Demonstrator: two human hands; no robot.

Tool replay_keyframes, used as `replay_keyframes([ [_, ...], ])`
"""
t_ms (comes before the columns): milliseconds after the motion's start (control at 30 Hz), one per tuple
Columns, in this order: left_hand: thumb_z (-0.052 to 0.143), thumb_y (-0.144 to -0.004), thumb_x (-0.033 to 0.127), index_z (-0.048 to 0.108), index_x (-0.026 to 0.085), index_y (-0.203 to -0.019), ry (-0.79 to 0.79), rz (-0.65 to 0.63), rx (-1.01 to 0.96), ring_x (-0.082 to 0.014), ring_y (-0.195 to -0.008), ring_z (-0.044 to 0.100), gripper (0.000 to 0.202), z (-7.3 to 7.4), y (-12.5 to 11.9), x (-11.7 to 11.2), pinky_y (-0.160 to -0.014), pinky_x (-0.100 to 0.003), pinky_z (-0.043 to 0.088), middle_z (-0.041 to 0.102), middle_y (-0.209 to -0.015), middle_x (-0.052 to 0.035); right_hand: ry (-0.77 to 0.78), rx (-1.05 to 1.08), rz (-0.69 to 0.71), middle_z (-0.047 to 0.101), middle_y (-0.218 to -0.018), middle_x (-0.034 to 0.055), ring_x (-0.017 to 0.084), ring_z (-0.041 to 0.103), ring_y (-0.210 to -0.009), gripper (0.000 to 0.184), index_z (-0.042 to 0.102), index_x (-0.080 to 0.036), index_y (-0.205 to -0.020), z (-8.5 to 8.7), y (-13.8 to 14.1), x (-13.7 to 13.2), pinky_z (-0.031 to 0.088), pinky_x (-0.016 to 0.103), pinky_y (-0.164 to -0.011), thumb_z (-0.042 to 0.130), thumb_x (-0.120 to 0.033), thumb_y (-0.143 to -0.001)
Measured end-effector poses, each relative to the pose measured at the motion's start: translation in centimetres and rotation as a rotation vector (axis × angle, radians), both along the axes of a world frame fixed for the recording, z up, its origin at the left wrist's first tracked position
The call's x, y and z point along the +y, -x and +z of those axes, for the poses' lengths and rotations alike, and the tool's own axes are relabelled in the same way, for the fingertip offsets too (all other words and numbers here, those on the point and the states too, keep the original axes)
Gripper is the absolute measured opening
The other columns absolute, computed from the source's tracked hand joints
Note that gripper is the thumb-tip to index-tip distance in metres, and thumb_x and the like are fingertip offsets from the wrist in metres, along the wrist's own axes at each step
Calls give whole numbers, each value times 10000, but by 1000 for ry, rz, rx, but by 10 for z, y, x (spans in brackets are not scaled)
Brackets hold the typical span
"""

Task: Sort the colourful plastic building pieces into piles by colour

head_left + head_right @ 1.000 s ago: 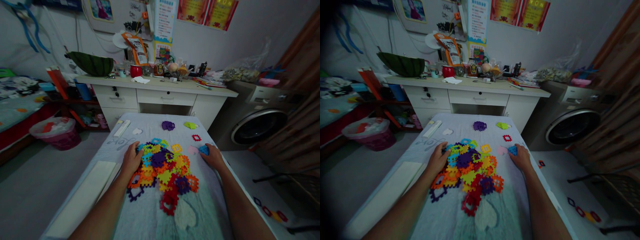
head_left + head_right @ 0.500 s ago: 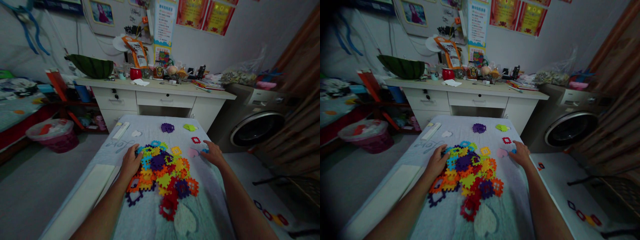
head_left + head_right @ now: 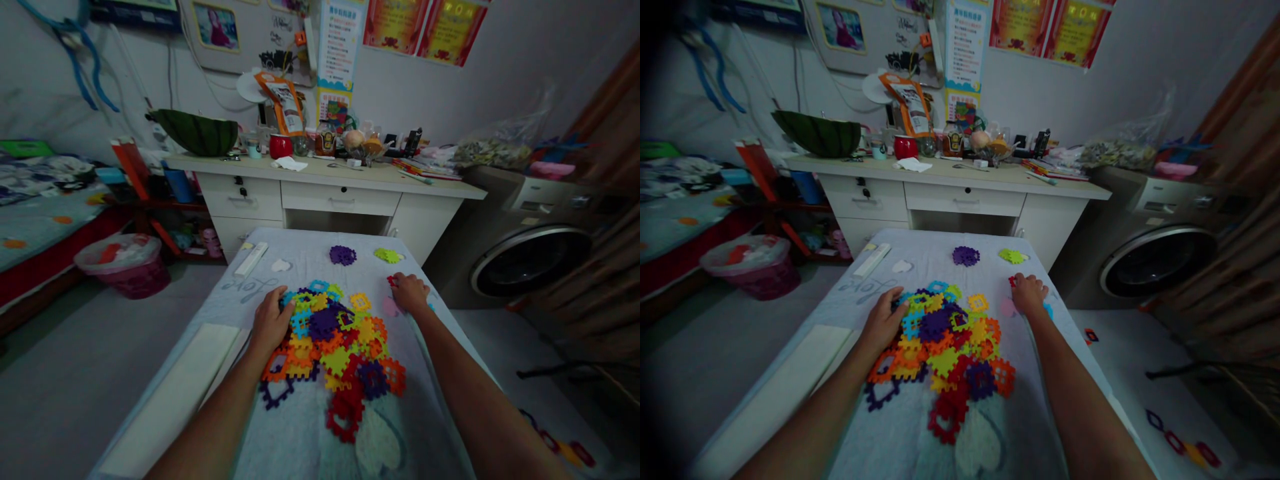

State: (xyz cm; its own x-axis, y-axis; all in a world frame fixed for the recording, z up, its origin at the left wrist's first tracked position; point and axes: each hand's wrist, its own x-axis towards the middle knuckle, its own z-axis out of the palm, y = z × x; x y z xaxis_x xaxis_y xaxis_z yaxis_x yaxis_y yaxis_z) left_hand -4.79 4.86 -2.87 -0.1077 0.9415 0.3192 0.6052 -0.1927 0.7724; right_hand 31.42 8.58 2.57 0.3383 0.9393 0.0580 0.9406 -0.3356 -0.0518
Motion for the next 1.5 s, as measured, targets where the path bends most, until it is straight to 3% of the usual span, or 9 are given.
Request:
replay_keyframes([
  [100, 520, -837, 391, 546, 182, -1205, 11, 2, -3, -250, -1143, 591, 424, 1, 0, 0, -1016, -435, 442, 616, -1222, -116, -90, 37, 62, 521, -1300, 187, 349, 486, -1179, 464, 540, -198, -1294, 9, 25, -10, 348, 498, -956, 584, -304, -844],
  [167, 518, -840, 389, 544, 179, -1205, 14, -1, -6, -252, -1152, 585, 422, 1, 0, -1, -1020, -439, 438, 615, -1227, -117, -87, 166, 273, 555, -1268, 163, 296, 521, -1141, 443, 546, -181, -1271, 16, 48, -19, 377, 423, -945, 591, -310, -850],
  [267, 510, -850, 391, 533, 174, -1216, 11, -9, -12, -255, -1158, 579, 426, 1, 1, -2, -1017, -447, 440, 608, -1237, -122, 63, 458, 679, 645, -1101, 98, 206, 593, -986, 329, 599, -172, -1155, 26, 81, -36, 424, 311, -858, 560, -338, -875],
  [333, 507, -855, 391, 526, 171, -1227, 14, -10, -17, -256, -1157, 579, 433, 0, 1, -3, -1012, -448, 445, 604, -1242, -126, 110, 526, 782, 658, -1032, 84, 195, 595, -927, 278, 623, -164, -1068, 29, 97, -45, 425, 293, -817, 587, -329, -848],
  [533, 507, -862, 389, 523, 169, -1238, 22, -14, -22, -251, -1156, 581, 436, 0, 2, -4, -1012, -435, 449, 599, -1245, -127, 83, 553, 717, 620, -818, 16, 137, 543, -751, 144, 610, -169, -863, 31, 106, -52, 371, 235, -682, 582, -97, -741],
  [700, 510, -856, 378, 531, 170, -1225, 14, -11, -7, -253, -1159, 580, 424, 0, 3, -4, -1007, -437, 452, 607, -1231, -124, 6, 663, 689, 592, -748, -17, 118, 515, -693, 93, 594, -175, -805, 33, 92, -40, 350, 223, -637, 622, -133, -727],
  [900, 509, -858, 386, 528, 179, -1232, 3, -21, -10, -249, -1148, 586, 428, -3, 4, -2, -1008, -440, 452, 609, -1230, -116, -116, 754, 559, 571, -670, -44, 101, 474, -577, 101, 597, -184, -788, 25, 85, 4, 342, 219, -577, 652, -219, -711],
  [1233, 524, -841, 378, 559, 189, -1207, -13, -7, -41, -246, -1128, 604, 413, -1, 4, -2, -994, -439, 466, 635, -1204, -105, -371, 663, 453, 583, -647, -22, 130, 529, -646, 115, 541, -194, -627, -12, 118, 79, 382, 234, -631, 552, -80, -635],
  [1500, 504, -860, 382, 539, 179, -1222, 5, -14, -37, -250, -1170, 576, 417, 0, 2, -3, -1014, -441, 449, 615, -1233, -117, -424, 543, 411, 633, -798, 26, 158, 565, -771, 144, 618, -174, -761, -5, 127, 107, 423, 263, -754, 519, -87, -704],
])
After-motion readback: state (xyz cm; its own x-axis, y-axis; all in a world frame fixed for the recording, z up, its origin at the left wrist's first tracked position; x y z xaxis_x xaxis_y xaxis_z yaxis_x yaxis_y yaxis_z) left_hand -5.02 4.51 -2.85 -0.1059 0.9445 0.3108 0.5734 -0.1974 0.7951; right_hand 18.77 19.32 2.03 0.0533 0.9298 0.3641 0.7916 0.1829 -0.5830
